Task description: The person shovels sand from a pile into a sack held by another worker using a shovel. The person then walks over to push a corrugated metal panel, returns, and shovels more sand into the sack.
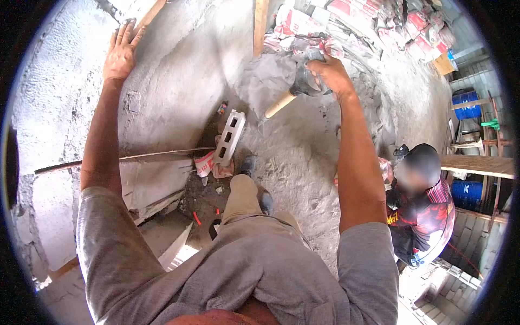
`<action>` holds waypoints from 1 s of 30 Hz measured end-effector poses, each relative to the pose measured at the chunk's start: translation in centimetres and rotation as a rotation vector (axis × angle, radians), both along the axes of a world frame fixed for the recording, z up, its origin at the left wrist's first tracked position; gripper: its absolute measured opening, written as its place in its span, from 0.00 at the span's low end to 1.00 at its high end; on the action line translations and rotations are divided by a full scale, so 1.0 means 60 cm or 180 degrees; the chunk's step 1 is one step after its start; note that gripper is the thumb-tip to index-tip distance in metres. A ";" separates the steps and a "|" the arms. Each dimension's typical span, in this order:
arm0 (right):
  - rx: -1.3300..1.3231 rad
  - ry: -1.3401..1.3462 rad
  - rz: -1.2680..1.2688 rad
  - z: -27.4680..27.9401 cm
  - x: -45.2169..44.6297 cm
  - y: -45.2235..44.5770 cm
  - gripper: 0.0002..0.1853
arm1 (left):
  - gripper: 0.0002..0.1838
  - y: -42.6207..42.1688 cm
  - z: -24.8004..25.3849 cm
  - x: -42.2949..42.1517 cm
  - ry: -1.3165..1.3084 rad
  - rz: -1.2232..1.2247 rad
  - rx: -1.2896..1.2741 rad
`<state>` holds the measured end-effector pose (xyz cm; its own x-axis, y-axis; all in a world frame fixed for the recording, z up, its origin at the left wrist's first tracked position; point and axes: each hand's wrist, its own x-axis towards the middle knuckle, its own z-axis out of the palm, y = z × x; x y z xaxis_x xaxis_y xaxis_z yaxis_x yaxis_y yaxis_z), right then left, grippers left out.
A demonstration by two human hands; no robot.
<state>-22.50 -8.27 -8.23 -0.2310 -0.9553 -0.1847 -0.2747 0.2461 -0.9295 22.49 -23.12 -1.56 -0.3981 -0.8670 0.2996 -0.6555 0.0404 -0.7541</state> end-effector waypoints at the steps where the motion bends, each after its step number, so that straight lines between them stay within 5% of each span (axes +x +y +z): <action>1: -0.0011 -0.0149 0.0001 0.002 -0.007 0.007 0.17 | 0.32 0.003 0.005 -0.007 -0.0020 -0.0006 -0.0035; 3: -0.0005 -0.0268 -0.0023 -0.006 -0.011 0.012 0.24 | 0.33 -0.030 -0.024 0.031 0.0225 -0.0376 -0.0091; 5: -0.0039 -0.0134 0.0117 -0.009 -0.016 0.021 0.12 | 0.34 -0.052 -0.033 0.051 0.0465 -0.0783 -0.0186; 23: -0.0147 -0.0390 -0.0667 -0.017 -0.078 0.118 0.11 | 0.34 0.004 0.009 -0.018 0.0066 0.0168 0.0103; 30: -0.0107 -0.0426 -0.0683 -0.014 -0.060 0.107 0.10 | 0.31 -0.018 -0.016 0.007 0.0116 -0.0208 -0.0006</action>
<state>-26.12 -1.82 -9.07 -0.4048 -0.8931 -0.1961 -0.0934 0.2538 -0.9627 22.91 -24.17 -2.51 -0.4426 -0.8391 0.3164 -0.6786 0.0827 -0.7298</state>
